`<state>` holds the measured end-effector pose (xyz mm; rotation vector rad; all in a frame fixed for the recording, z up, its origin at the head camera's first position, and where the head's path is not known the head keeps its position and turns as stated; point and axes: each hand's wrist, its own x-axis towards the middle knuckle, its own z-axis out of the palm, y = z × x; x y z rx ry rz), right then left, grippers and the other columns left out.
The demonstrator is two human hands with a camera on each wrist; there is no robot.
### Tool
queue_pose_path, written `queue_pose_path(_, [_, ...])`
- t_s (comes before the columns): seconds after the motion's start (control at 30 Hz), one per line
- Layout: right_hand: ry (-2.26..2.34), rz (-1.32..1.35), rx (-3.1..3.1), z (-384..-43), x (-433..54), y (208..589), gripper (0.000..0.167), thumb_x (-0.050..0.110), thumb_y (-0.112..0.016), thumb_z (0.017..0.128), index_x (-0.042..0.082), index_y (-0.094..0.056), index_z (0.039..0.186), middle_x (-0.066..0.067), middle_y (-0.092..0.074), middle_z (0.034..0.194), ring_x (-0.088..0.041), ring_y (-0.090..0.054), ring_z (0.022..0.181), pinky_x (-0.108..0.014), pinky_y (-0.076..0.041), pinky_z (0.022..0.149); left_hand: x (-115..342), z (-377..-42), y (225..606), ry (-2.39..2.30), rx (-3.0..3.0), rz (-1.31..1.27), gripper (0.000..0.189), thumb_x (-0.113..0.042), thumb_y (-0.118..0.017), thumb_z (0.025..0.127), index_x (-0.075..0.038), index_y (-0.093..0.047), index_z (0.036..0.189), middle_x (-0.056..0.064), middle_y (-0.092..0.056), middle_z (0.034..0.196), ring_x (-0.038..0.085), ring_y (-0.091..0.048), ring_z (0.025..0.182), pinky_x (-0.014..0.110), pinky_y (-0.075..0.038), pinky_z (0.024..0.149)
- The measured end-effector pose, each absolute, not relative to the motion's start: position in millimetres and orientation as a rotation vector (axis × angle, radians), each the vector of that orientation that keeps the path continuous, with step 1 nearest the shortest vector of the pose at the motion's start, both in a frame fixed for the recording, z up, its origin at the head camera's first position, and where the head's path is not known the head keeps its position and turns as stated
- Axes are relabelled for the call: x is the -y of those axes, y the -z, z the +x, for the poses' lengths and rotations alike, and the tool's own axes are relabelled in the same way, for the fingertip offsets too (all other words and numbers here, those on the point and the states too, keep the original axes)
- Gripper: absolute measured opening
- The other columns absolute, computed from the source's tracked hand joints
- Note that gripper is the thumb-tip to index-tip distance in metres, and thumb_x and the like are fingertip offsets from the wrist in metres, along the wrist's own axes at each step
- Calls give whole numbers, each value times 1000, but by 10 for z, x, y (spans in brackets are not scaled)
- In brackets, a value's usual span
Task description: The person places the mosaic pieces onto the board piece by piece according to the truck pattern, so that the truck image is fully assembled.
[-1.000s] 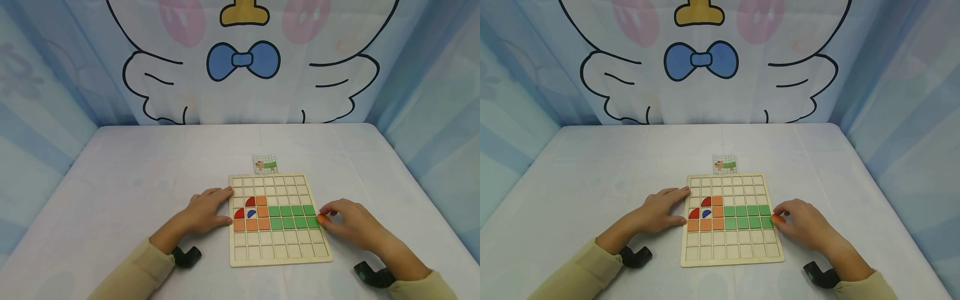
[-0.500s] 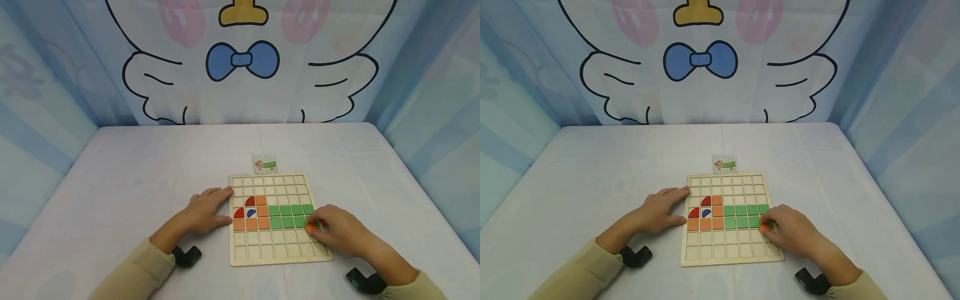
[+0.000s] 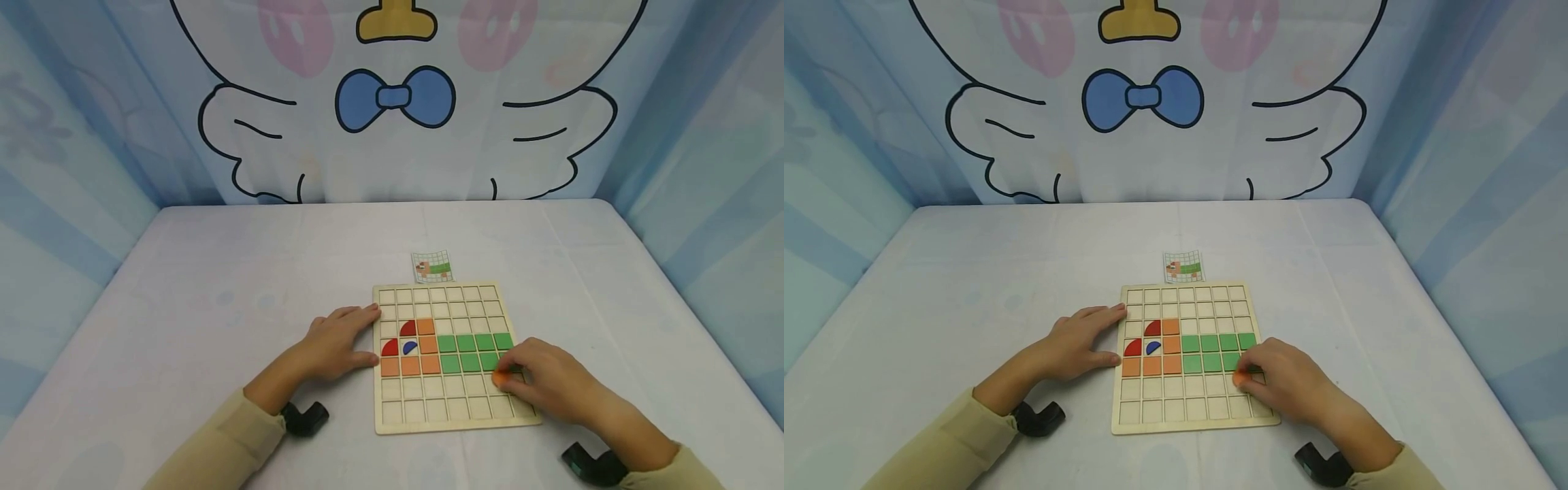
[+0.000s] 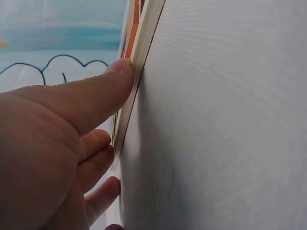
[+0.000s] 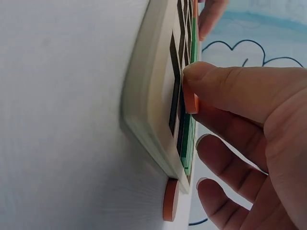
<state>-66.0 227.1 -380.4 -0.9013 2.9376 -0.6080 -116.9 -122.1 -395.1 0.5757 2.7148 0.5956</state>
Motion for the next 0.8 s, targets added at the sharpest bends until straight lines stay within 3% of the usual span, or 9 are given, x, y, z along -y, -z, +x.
queue_pose_path(0.23, [614, -943, -2945, -632, -2256, 3818, 11, 20, -80, 86, 25, -75, 95, 20, -62, 92, -4, -58, 87, -33, -52, 76, 1227, -1164, 3950, -601, -2715, 584, 81, -40, -78, 87, -17, -39, 155, -2, -35, 159, 29, -29, 145, 55, -30, 105])
queue_pose_path(0.8, [630, -983, -2947, -619, -2257, 3819, 13, 18, -81, 83, 22, -76, 94, 18, -65, 92, -5, -61, 87, -34, -53, 75, 1230, -1155, 3938, -604, -2713, 587, 81, -40, -77, 87, -17, -39, 155, -2, -35, 160, 29, -29, 145, 56, -29, 105])
